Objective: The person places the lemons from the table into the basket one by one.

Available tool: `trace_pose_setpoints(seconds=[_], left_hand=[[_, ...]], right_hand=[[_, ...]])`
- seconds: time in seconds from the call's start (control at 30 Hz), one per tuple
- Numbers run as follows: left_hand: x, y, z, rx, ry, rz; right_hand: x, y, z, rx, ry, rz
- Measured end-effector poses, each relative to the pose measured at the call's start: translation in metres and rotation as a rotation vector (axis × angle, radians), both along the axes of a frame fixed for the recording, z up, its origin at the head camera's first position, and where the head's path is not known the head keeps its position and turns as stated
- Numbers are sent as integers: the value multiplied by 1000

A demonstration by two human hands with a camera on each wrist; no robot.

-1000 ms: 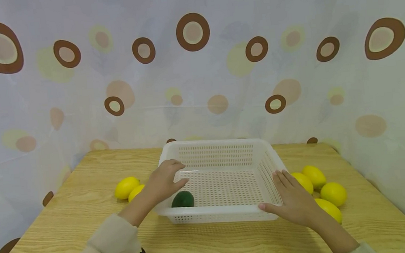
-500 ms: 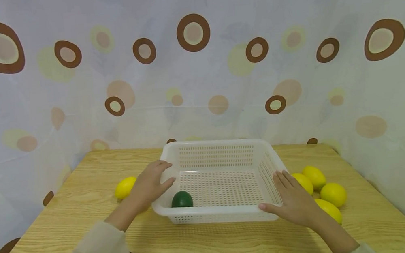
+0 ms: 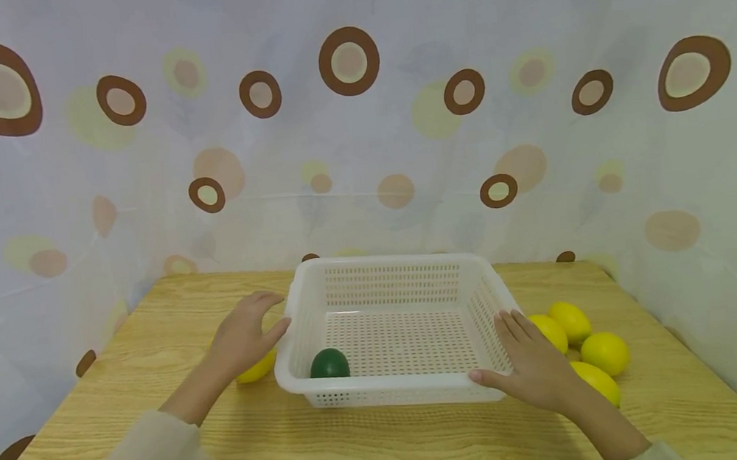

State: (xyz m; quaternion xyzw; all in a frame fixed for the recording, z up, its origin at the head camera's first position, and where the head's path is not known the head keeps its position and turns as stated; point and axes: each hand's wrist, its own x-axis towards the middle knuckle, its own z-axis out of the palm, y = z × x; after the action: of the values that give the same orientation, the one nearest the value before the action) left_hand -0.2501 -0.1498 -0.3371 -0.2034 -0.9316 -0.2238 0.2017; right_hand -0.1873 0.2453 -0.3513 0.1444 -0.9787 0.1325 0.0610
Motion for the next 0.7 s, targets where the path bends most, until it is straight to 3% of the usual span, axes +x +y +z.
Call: trace_pose_setpoints(seconds=[0.4, 0.7], left_hand=[[3, -22, -11, -4, -42, 25], [7, -26, -20, -69, -63, 62]], right_hand=[[-1, 0, 2, 7, 2, 3], [0, 0, 1, 4, 7, 2]])
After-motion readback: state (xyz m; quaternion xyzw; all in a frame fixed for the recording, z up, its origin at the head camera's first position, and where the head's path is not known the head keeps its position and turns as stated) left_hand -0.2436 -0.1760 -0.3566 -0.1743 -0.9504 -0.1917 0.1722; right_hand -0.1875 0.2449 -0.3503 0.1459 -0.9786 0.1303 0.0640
